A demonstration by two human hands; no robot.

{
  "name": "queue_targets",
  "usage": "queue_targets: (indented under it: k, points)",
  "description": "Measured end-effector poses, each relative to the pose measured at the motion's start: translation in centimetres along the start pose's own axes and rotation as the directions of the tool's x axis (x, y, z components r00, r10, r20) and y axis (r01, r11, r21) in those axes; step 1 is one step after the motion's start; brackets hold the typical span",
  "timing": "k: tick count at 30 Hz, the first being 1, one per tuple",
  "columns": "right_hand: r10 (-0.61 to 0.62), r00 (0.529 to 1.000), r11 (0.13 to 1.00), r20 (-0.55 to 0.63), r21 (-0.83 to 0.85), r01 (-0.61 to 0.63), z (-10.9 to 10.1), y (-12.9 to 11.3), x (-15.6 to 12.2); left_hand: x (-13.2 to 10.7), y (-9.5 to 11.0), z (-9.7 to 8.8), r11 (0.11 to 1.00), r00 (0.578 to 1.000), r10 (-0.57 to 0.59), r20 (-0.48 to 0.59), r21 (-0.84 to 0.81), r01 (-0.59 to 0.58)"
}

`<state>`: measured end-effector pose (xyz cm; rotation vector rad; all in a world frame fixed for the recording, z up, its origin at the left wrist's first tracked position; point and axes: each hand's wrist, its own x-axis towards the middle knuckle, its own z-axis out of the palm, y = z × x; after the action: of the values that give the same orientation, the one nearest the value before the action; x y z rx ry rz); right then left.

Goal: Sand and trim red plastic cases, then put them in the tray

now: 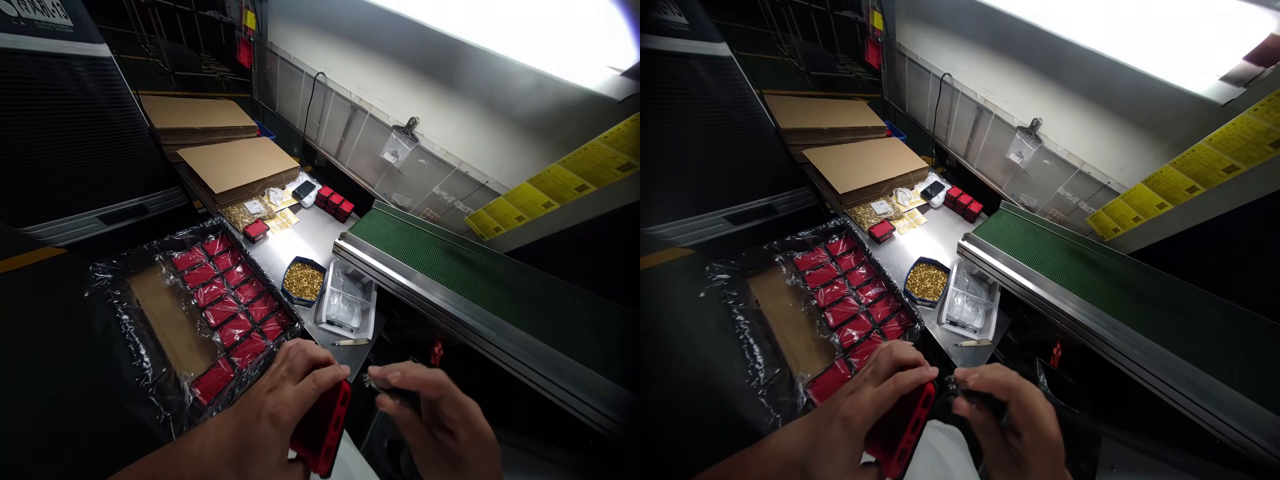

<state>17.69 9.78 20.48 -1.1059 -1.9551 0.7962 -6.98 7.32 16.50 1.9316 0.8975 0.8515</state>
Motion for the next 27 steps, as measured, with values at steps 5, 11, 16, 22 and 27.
queue_targets:
  k: [5, 11, 16, 22, 27]
  points:
    - [0.370, 0.895, 0.928, -0.250, 0.137, -0.346, -0.2, 3.4, -0.6, -0.8, -0.8, 0.9, 0.963, 0.983, -0.180, -0.030, -0.208, 0.170]
    - [0.618, 0.768, 0.786, -0.171, 0.170, -0.595, 4.2, 15.9, -4.3, -3.5, -3.6, 3.3, 0.587, 0.827, -0.534, 0.177, -0.625, 0.513]
    - [0.760, 0.604, 0.636, -0.241, 0.083, -0.767, 8.5, 25.6, -9.8, -5.4, -4.5, 2.0, 0.530, 0.759, -0.632, 0.156, -0.628, 0.570]
    - [0.784, 0.542, 0.551, -0.301, -0.062, -0.832, 9.9, 28.9, -14.1, -6.9, -5.2, 0.2, 0.615, 0.629, -0.772, -0.090, -0.355, 0.704]
    - [0.736, 0.618, 0.608, -0.276, -0.131, -0.783, 8.9, 29.5, -14.0, -8.0, -7.0, 3.0, 0.524, 0.406, -0.847, -0.344, -0.675, 0.519]
